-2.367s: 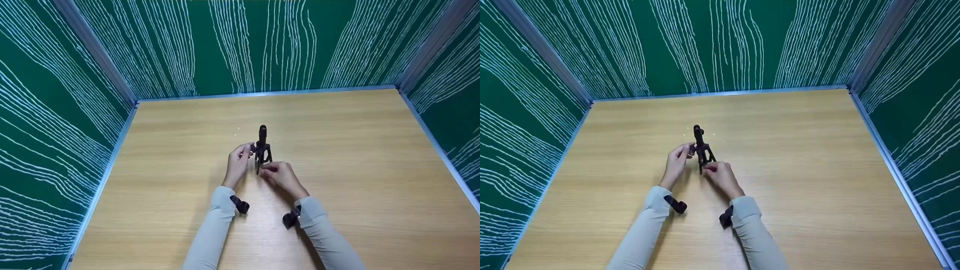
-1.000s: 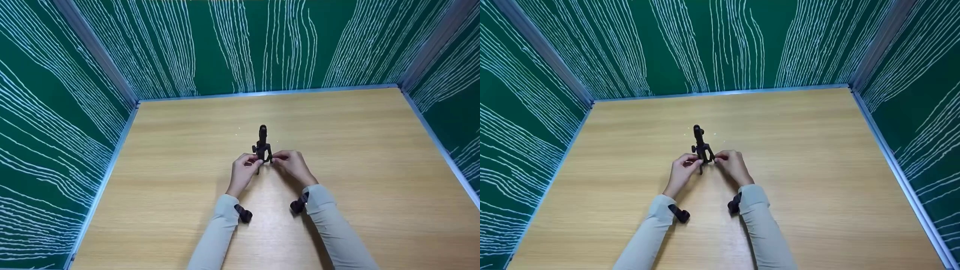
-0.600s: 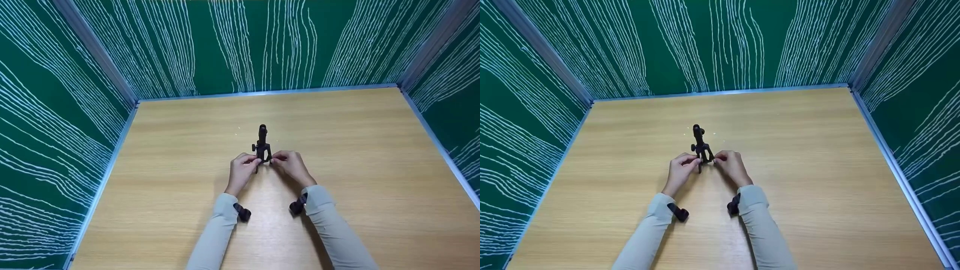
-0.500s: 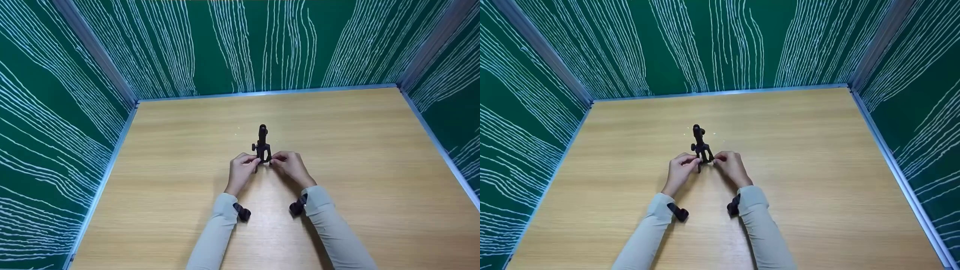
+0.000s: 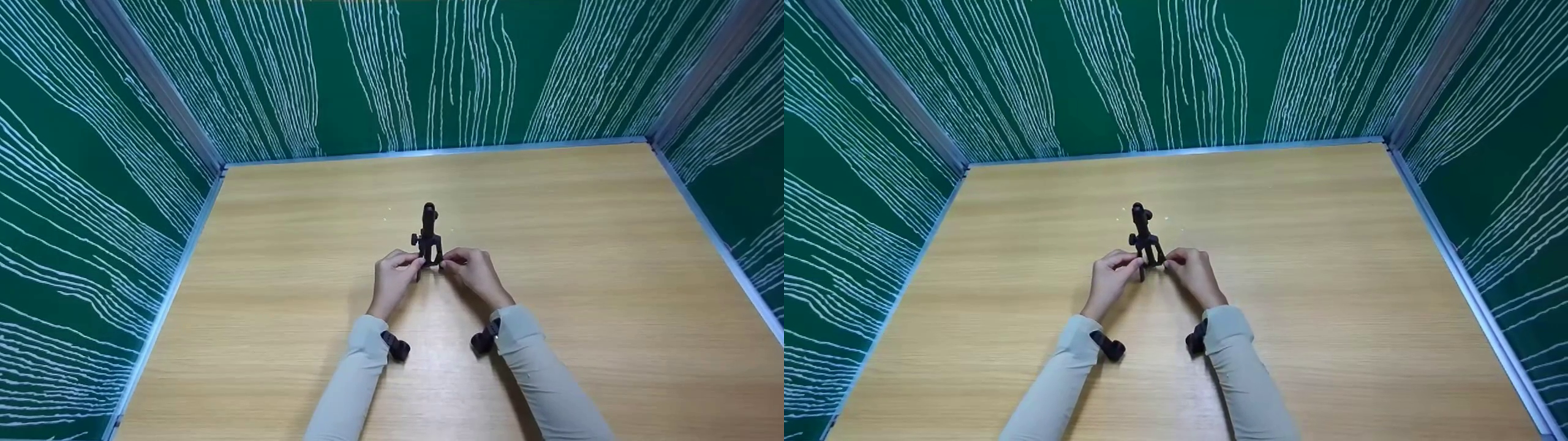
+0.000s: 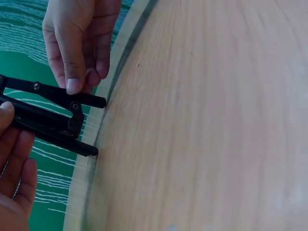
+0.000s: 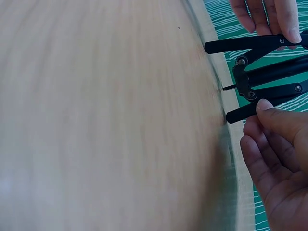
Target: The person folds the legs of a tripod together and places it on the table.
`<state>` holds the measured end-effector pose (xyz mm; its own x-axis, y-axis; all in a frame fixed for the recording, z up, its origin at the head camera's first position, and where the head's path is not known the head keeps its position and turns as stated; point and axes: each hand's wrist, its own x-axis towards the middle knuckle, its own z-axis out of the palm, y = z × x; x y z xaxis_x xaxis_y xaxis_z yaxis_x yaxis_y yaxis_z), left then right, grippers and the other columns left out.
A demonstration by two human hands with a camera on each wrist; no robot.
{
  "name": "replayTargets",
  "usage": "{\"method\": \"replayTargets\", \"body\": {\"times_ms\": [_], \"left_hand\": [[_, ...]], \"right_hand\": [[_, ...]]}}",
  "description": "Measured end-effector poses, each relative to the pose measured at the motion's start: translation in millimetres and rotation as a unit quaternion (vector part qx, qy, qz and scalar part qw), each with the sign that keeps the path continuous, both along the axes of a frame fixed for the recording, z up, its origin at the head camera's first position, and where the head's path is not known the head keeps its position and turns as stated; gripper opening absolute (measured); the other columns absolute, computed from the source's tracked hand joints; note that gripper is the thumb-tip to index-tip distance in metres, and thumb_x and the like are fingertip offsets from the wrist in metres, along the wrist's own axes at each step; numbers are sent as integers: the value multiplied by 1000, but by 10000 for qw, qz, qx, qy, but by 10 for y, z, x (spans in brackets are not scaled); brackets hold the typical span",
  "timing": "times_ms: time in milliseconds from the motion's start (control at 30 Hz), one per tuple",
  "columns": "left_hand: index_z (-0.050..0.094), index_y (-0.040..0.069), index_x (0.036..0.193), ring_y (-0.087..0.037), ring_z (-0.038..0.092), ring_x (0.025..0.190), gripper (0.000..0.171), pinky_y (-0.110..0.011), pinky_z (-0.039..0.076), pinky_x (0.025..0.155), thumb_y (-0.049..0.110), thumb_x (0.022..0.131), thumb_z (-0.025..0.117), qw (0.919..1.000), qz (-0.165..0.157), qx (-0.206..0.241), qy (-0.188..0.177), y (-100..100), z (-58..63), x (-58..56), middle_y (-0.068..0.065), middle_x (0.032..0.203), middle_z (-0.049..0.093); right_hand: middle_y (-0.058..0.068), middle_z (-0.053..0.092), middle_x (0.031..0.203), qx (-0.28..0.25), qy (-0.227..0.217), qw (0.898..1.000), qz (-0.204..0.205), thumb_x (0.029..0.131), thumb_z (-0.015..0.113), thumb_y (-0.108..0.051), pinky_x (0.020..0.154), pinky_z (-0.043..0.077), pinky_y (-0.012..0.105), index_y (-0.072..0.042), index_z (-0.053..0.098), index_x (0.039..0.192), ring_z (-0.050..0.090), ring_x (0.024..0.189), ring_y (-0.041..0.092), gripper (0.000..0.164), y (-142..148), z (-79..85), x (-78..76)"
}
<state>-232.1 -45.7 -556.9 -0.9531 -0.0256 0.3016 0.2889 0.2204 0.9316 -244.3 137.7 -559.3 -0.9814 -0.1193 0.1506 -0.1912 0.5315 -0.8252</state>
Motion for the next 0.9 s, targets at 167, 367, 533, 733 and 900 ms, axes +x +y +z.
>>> {"method": "replayTargets", "body": {"times_ms": [167, 367, 533, 733, 900], "left_hand": [[76, 1, 86, -10, 64, 77, 7, -20, 54, 73, 5, 80, 75, 10000, 23, 9, -52, -7, 2, 1, -10, 82, 72], [76, 1, 87, -13, 65, 78, 8, -21, 55, 74, 4, 79, 76, 9999, 79, 67, -72, -4, -7, -7, -11, 83, 72], [77, 1, 87, -16, 65, 80, 10, -21, 53, 76, 6, 79, 77, 9995, 229, 27, -203, 14, -1, -17, -12, 85, 73], [75, -5, 89, -23, 66, 82, 10, -20, 53, 77, -1, 80, 74, 9994, 223, -91, -263, 23, 138, 44, -18, 87, 72], [73, -7, 91, -20, 66, 81, 11, -18, 54, 73, -2, 81, 73, 9998, 97, -53, -181, -5, 339, 143, -20, 87, 71]], "right_hand": [[14, 74, 91, -38, 22, 10000, -54, 84, 72, -7, 81, 55, 42, -2, 75, 91, 69, 86, 29, 8, -15, -12, 10], [13, 75, 90, -27, 89, 9999, -108, 84, 72, -5, 79, 55, 40, -3, 75, 90, 70, 85, 28, 8, -34, -15, 22], [14, 75, 88, 80, 345, 9993, -121, 83, 73, -7, 80, 56, 42, -1, 75, 88, 70, 85, 29, 8, -39, -18, 24], [17, 74, 91, 71, 221, 9997, -68, 83, 73, -8, 84, 55, 44, 0, 75, 90, 70, 88, 32, 10, -43, -7, 44], [18, 73, 94, -52, -101, 9999, -9, 83, 72, -6, 85, 56, 43, 0, 74, 92, 69, 89, 32, 11, -47, 3, 74]]}}
